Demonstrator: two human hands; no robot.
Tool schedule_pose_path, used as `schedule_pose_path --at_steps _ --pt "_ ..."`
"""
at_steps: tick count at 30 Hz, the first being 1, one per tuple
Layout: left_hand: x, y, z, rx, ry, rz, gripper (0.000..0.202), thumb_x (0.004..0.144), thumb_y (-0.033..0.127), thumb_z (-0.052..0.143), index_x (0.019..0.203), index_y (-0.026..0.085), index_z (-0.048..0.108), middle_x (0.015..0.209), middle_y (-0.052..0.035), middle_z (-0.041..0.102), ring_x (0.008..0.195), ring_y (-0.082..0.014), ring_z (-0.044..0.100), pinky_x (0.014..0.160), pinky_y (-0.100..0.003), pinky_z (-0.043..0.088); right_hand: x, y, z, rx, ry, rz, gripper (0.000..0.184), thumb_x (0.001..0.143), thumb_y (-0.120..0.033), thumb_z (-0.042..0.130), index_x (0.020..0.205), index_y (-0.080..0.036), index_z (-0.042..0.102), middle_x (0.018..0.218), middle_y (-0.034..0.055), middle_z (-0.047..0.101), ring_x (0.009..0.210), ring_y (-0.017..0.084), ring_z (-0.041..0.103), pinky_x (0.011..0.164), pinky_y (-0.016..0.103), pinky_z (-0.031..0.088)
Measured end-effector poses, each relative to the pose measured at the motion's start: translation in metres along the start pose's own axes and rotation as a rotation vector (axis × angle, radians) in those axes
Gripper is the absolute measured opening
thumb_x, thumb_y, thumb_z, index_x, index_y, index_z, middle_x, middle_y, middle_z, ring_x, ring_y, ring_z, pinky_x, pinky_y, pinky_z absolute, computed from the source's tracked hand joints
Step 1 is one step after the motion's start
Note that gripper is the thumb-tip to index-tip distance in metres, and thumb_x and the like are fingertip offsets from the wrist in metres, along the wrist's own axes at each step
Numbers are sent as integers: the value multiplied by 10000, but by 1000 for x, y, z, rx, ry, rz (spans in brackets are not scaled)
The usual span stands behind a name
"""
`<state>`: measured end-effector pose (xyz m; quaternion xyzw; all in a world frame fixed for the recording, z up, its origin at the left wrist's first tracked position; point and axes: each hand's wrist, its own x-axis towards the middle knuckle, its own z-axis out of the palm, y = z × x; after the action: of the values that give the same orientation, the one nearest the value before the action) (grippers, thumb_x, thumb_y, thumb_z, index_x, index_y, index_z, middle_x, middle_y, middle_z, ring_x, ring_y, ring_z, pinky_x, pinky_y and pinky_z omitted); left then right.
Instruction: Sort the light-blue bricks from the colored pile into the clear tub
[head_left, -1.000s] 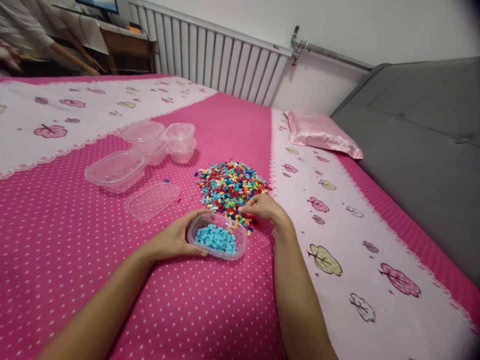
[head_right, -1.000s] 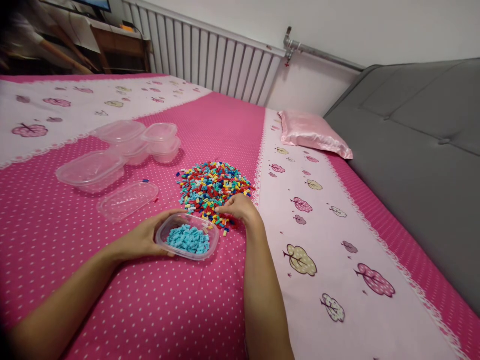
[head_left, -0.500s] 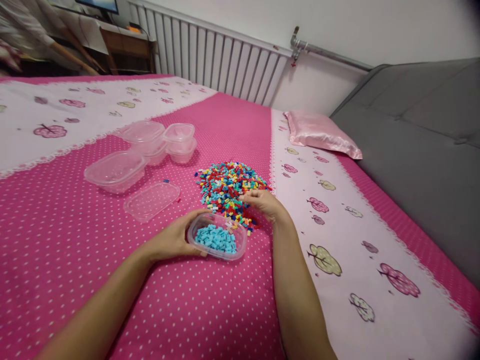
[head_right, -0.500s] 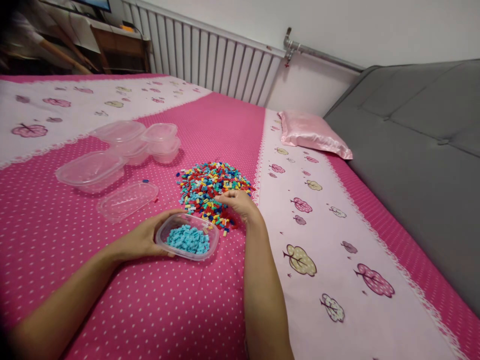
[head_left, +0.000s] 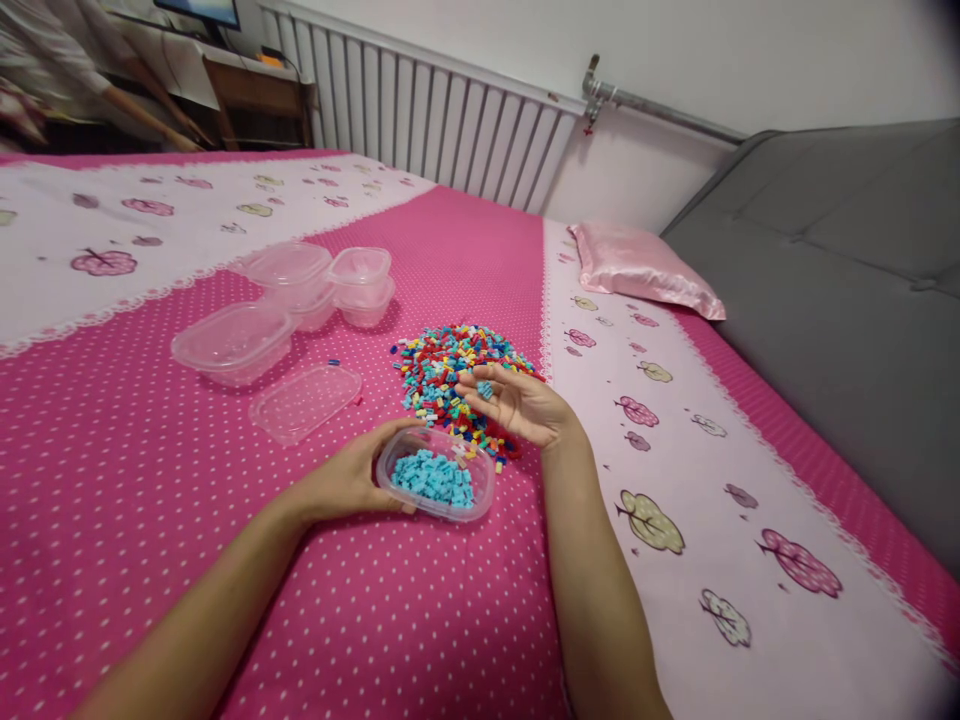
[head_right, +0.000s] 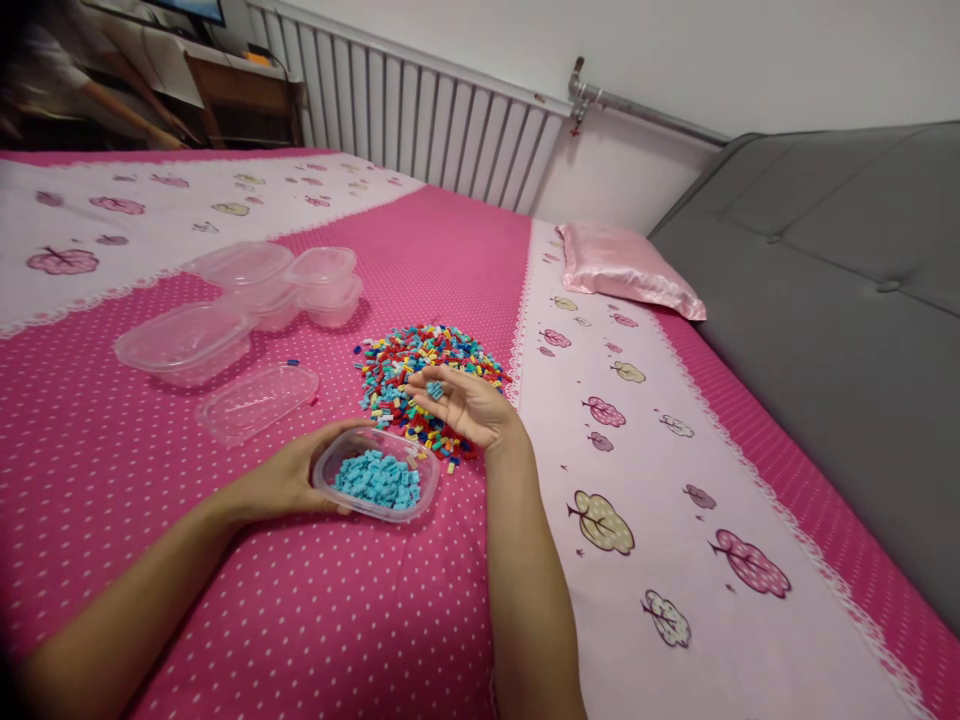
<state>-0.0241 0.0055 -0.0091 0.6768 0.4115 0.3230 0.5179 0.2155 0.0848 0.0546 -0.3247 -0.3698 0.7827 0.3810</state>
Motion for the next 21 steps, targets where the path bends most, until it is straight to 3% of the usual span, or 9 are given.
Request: schedule_pose_path --at_steps 4,7,11,13,17,19,21 --pt "0 2 1 -23 -14 6 861 602 336 831 1324 203 380 1338 -135 538 1221 -299 522 1025 -460 423 -26 -8 25 -343 -190 -36 200 922 -310 492 957 -176 636 1065 71 672 1049 147 620 981 332 461" --pt "0 3 1 -31 -19 16 856 603 331 832 1324 211 386 1346 -129 533 1226 -301 516 1022 -457 424 -32 -9 32 -622 -158 -130 202 913 -300 498 1005 -194 643 1096 60 667 1113 149 578 1021 346 406" --pt "-1 2 1 -19 -9 0 859 596 336 836 1318 200 391 1330 -133 544 1216 -303 524 1025 -456 421 -6 5 12 -901 107 -338 278 911 -219 443 1134 -165 600 1191 93 628 1130 157 565 1025 350 387" --pt "-1 2 1 -21 -2 -6 865 591 342 838 1315 198 388 1329 -133 543 1216 -302 523 1028 -460 416 13 17 -1 -1122 166 -419 332 870 -167 491 1188 -143 586 1277 123 580 1200 181 517 1062 366 342" --pt "-2 3 1 -32 8 4 868 587 342 840 1310 201 380 1326 -132 543 1222 -296 518 1037 -457 408 33 34 -13 -1496 166 -469 494 828 -206 594 1317 -202 523 1477 132 379 1387 254 285 1131 475 195" --pt "-1 3 0 -26 5 3 861 593 333 836 1310 199 379 1327 -131 542 1222 -291 517 1038 -455 407 31 34 -13 -1567 108 -464 463 835 -218 596 1295 -198 552 1459 135 403 1374 248 310 1125 459 217" --pt "-1 2 0 -17 2 2 865 592 326 837 1313 198 376 1330 -130 539 1221 -288 518 1039 -453 407 23 27 -14 -1601 6 -416 358 833 -188 594 1189 -176 635 1351 127 528 1293 225 424 1093 403 289"
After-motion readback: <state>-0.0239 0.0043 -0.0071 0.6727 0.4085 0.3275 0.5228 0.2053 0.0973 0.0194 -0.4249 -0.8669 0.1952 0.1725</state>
